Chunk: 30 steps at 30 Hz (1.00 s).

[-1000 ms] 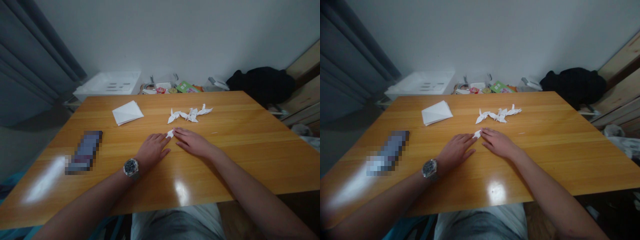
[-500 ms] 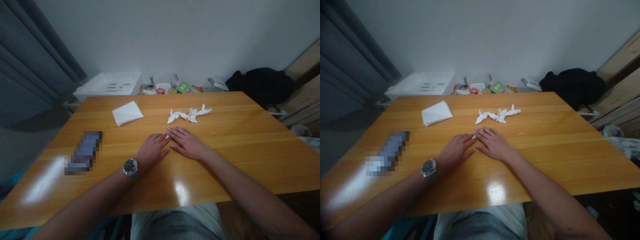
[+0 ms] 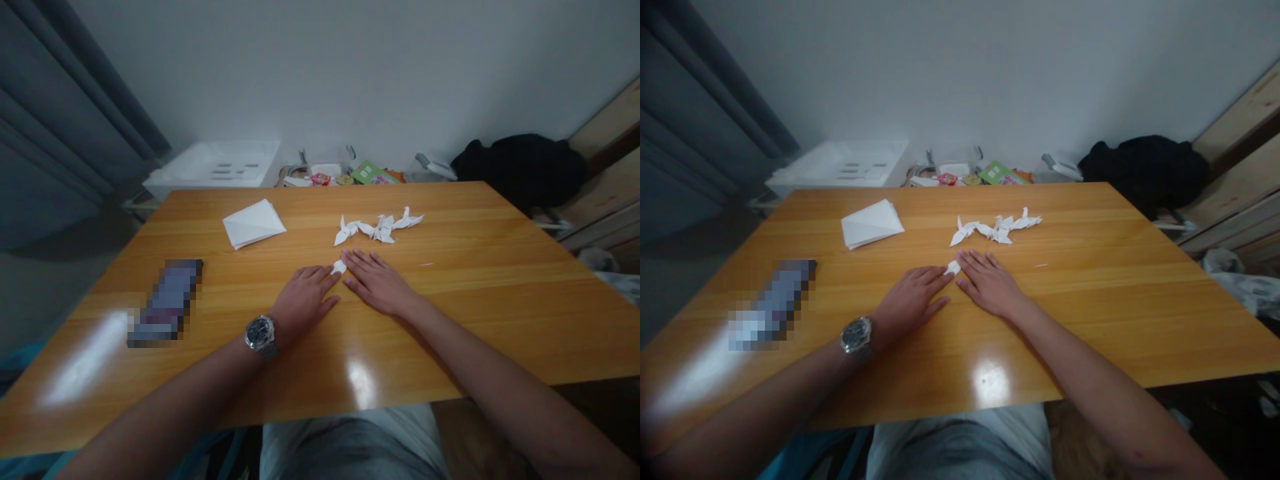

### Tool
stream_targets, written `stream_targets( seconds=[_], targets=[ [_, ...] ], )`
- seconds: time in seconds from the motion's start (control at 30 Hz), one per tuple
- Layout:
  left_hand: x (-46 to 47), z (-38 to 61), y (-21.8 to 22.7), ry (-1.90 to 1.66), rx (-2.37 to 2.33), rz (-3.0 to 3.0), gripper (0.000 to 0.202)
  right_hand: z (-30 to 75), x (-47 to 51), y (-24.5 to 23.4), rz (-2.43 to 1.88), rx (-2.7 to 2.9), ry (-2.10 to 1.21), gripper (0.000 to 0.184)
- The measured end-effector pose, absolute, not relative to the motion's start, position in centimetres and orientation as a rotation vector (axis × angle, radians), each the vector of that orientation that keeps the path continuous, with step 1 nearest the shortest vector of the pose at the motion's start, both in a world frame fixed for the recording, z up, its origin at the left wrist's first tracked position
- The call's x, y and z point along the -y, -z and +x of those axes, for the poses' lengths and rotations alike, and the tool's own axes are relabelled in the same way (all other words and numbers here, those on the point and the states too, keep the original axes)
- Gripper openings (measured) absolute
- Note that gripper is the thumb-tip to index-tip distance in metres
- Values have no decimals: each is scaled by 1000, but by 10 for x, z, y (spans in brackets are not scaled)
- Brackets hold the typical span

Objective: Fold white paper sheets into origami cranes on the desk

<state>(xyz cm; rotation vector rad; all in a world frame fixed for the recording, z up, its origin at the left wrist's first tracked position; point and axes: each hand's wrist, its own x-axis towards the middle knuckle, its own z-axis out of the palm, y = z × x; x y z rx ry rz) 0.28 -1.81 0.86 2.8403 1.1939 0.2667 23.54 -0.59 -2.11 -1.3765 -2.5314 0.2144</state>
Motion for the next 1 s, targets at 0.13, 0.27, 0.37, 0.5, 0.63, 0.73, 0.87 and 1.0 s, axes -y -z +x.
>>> stream_targets(
  seconds=[0.13, 0.27, 0.37, 0.5, 0.63, 0.73, 0.87, 1.0],
  targets=[
    [19, 3, -9, -263, -1191, 2822, 48, 235, 6, 21, -1408, 2537, -216, 60],
    [18, 3, -10, -259, -1194, 2804, 49, 235, 7, 18, -1433, 2529, -257, 59],
    [17, 4, -8, -286, -1183, 2801, 49, 235, 6, 18, -1443, 2497, -269, 60],
    [17, 4, -7, -332, -1174, 2803, 48, 235, 5, 20, -1445, 2481, -275, 61],
    [17, 4, -10, -346, -1141, 2826, 45, 235, 4, 17, -1408, 2426, -313, 57],
    [17, 4, -11, -351, -1135, 2832, 46, 236, 3, 13, -1314, 2346, -369, 48],
    [16, 4, -10, -388, -1133, 2803, 45, 236, 1, 13, -1197, 2273, -391, 35],
    [14, 4, -8, -464, -1078, 2758, 41, 235, 1, 15, -1181, 2274, -369, 32]
  ],
)
